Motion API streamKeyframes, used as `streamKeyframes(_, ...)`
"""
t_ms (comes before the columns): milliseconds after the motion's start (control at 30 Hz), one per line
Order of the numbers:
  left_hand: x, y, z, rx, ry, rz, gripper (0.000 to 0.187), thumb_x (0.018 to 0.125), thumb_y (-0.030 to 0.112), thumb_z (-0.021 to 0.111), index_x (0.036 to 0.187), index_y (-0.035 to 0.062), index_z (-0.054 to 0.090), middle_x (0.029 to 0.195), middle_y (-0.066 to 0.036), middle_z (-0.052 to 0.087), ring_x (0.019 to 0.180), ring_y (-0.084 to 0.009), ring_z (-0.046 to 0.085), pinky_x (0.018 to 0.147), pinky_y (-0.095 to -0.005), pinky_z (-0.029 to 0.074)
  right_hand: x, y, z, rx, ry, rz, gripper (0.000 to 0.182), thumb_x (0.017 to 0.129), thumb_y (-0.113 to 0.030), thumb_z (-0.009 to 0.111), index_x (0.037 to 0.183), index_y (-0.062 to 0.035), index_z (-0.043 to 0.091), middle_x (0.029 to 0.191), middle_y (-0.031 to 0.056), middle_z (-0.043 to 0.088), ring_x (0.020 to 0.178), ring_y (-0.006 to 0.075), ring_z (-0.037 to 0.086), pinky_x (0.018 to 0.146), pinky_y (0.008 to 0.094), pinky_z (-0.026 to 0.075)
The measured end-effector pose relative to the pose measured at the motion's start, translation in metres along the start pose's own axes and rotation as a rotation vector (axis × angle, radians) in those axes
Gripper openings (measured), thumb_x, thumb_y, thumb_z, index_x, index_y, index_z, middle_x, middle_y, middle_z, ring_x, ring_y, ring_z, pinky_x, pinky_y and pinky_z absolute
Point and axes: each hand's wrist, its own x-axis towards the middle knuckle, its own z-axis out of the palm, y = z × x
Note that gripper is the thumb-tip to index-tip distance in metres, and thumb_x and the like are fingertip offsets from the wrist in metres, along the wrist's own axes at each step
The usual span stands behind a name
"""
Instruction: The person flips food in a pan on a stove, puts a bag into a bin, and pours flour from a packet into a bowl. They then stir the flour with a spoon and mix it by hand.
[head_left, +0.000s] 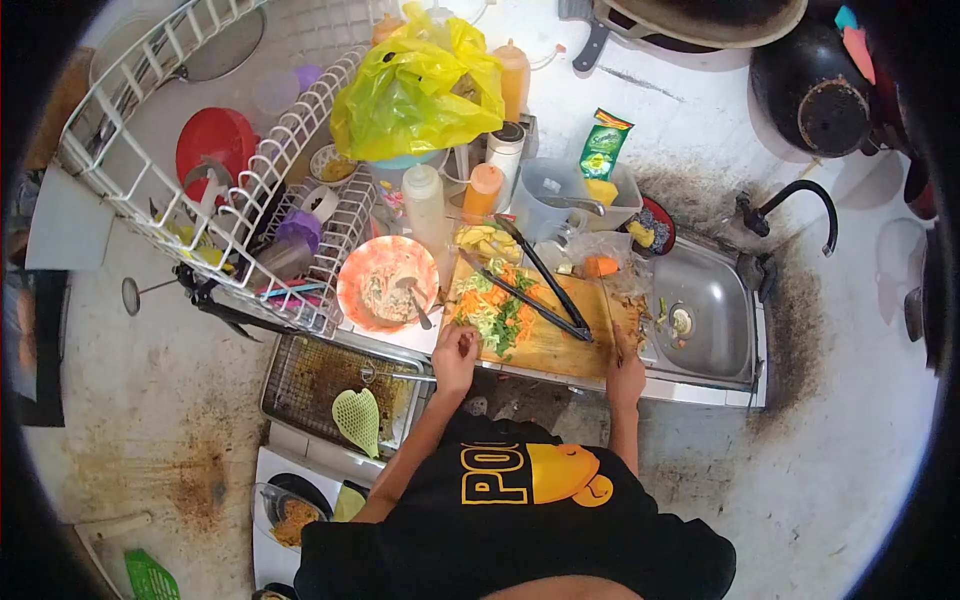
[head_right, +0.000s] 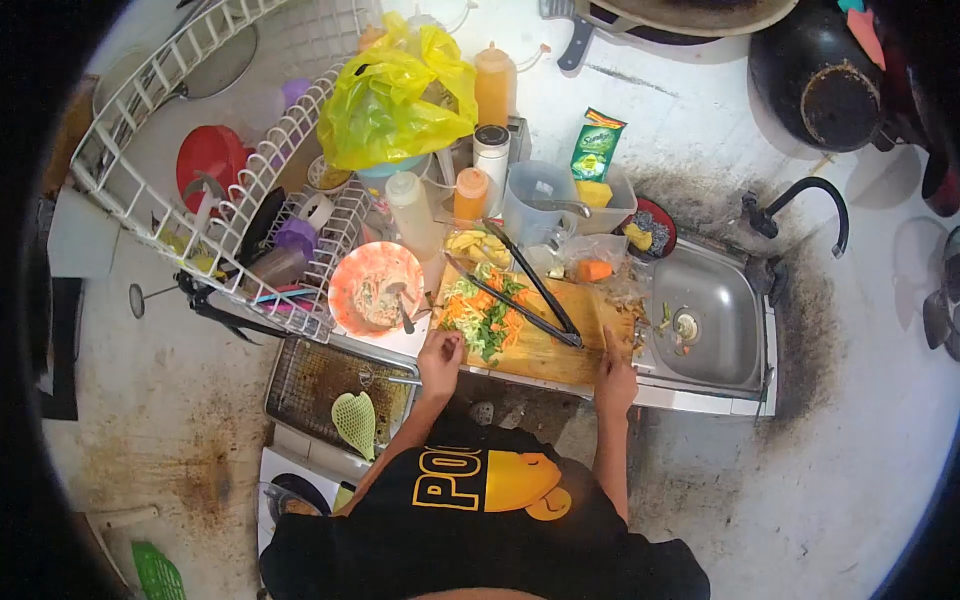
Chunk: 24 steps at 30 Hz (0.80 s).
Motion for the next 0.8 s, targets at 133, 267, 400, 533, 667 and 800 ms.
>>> streamKeyframes(133, 0.002, -0.004, 0.004, -0.02, 0.04, 0.015, 0.009, 0.08, 0.002, 0.07, 0.087, 0.0032, 0.065, 0.076, -0.007, 0.056, 0.061, -0.0188, 0.057, 0.056, -0.0312, 0.046, -0.002, 0.012, 0.012, -0.011, 0.106, -0.09, 0.054, 0.093, -0.012, 0.056, 0.14, -0.0383, 0.049, 0.08, 0.0172, 0.061, 0.067, 0.0317, 0.062, 0.063, 0.0446, 0.049)
streamKeyframes(267, 0.007, -0.006, 0.007, 0.09, 0.049, 0.084, 0.009, 0.079, 0.004, 0.072, 0.085, 0.0048, 0.066, 0.073, -0.006, 0.057, 0.058, -0.0179, 0.056, 0.053, -0.0302, 0.045, -0.004, 0.018, 0.017, 0.012, 0.035, -0.008, 0.056, 0.093, -0.013, 0.056, 0.142, -0.0384, 0.046, 0.078, 0.0172, 0.06, 0.072, 0.0325, 0.063, 0.065, 0.0453, 0.049)
streamKeyframes(400, 0.009, -0.007, 0.009, 0.111, 0.044, 0.066, 0.01, 0.078, 0.005, 0.074, 0.084, 0.005, 0.066, 0.073, -0.005, 0.059, 0.056, -0.0156, 0.055, 0.053, -0.0281, 0.044, -0.004, 0.009, 0.012, -0.007, 0.013, 0.017, 0.058, 0.093, -0.011, 0.054, 0.143, -0.0378, 0.043, 0.076, 0.0173, 0.062, 0.071, 0.0333, 0.064, 0.065, 0.0464, 0.05)
streamKeyframes(533, 0.012, 0.001, 0.008, 0.104, 0.061, 0.107, 0.009, 0.077, 0.005, 0.073, 0.081, 0.0045, 0.065, 0.071, -0.006, 0.057, 0.053, -0.0178, 0.053, 0.051, -0.0296, 0.043, -0.005, -0.008, 0.002, -0.144, 0.076, -0.023, 0.066, 0.089, -0.008, 0.057, 0.145, -0.04, 0.04, 0.071, 0.0112, 0.06, 0.062, 0.0286, 0.062, 0.056, 0.0422, 0.052)
streamKeyframes(667, 0.011, -0.008, 0.009, 0.073, 0.03, 0.101, 0.009, 0.079, 0.005, 0.072, 0.077, 0.0031, 0.063, 0.066, -0.007, 0.055, 0.051, -0.0175, 0.05, 0.05, -0.0294, 0.041, -0.004, -0.025, -0.005, -0.317, -0.027, 0.008, 0.072, 0.089, -0.008, 0.055, 0.149, -0.0394, 0.03, 0.068, 0.0111, 0.064, 0.058, 0.0274, 0.063, 0.054, 0.0412, 0.053)
streamKeyframes(800, 0.009, -0.02, 0.008, -0.007, 0.047, 0.128, 0.012, 0.087, 0.006, 0.063, 0.077, 0.0007, 0.064, 0.06, -0.005, 0.05, 0.05, -0.0113, 0.043, 0.048, -0.0272, 0.035, -0.001, -0.022, 0.002, -0.266, -0.039, 0.006, 0.069, 0.09, -0.01, 0.055, 0.149, -0.037, 0.031, 0.067, 0.0136, 0.064, 0.056, 0.0304, 0.063, 0.055, 0.0422, 0.052)
